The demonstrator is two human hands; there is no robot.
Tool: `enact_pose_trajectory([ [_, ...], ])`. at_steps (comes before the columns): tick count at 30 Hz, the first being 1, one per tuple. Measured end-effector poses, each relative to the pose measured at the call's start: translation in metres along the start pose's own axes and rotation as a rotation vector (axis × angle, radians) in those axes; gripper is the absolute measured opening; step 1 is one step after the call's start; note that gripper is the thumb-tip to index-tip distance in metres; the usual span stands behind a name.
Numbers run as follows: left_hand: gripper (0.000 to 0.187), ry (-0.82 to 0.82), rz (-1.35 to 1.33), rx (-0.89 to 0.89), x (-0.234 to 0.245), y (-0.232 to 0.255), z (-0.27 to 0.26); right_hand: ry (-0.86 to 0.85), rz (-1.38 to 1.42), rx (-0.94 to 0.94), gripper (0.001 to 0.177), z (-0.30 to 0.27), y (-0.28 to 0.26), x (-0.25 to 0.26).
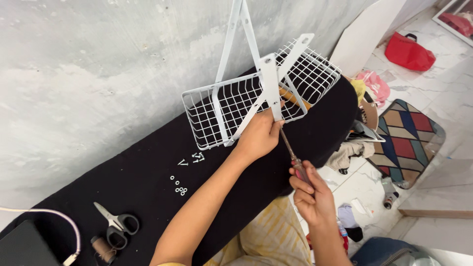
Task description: The person assembles a white wire dish rack by attaching two white metal legs to the wire basket using screws and a screwdriver. They align the legs, insert screws, and tighten them to secure the components together.
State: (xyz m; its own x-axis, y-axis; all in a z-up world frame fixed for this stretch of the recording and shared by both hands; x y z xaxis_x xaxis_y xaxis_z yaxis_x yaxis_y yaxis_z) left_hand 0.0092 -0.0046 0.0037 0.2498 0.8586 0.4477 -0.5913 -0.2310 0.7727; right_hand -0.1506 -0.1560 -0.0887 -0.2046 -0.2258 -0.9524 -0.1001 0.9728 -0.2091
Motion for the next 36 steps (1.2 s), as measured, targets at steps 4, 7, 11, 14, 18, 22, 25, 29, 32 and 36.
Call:
enact_pose_trajectory([
  [4, 0.042, -0.019, 0.013, -0.008, 0.002, 0.003, -0.004, 0.054, -0.260, 0.014, 0.018, -0.009, -0.010, -0.001],
  [7, 0.041, -0.007, 0.051, -0.044, 0.004, 0.004, -0.006, 0.159, -0.579, 0.076, 0.019, -0.022, -0.015, -0.004],
  [11, 0.041, 0.006, 0.111, -0.019, 0.005, 0.006, -0.010, 0.100, -1.317, 0.371, 0.027, -0.026, -0.012, -0.017],
  [14, 0.043, -0.012, 0.191, -0.038, 0.011, 0.015, -0.018, -0.072, -1.887, 0.725, 0.029, -0.020, -0.012, -0.042],
  [18, 0.053, 0.012, 0.339, -0.150, 0.027, 0.042, -0.042, -0.149, -2.204, 0.916, 0.024, 0.001, -0.007, -0.077],
  [22, 0.027, -0.090, 0.402, 0.066, 0.054, 0.063, -0.064, -0.183, -2.220, 0.897, 0.031, 0.012, -0.007, -0.101],
  [25, 0.024, 0.198, 0.451, 0.006, 0.074, 0.071, -0.063, -0.207, -2.012, 1.002, 0.034, 0.022, -0.010, -0.115],
  [29, 0.036, 0.464, 0.353, -0.244, 0.078, 0.070, -0.041, -0.286, -1.816, 1.086, 0.037, 0.063, 0.000, -0.128],
  [32, 0.023, 0.434, 0.140, -0.219, 0.067, 0.062, -0.027, -0.242, -1.533, 0.661, 0.022, 0.090, 0.007, -0.122],
  [36, 0.021, 0.415, -0.124, -0.080, 0.053, 0.054, -0.026, -0.140, -1.246, 0.489, 0.018, 0.108, 0.007, -0.108],
])
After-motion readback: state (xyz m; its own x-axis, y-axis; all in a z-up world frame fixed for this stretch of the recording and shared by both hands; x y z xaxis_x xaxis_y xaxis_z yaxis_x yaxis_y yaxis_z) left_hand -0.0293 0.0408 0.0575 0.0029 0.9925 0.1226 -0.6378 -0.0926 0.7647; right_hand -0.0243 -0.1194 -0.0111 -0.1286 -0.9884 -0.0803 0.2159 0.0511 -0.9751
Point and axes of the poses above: each hand's wrist, its own z-axis towards the middle knuckle, its own x-axis out of the back of the hand, y = z × x, the point moved 1 cm from there along z, towards the middle knuckle, and after that the axes turned 5 degrees about -x, right-handed, at the moved point
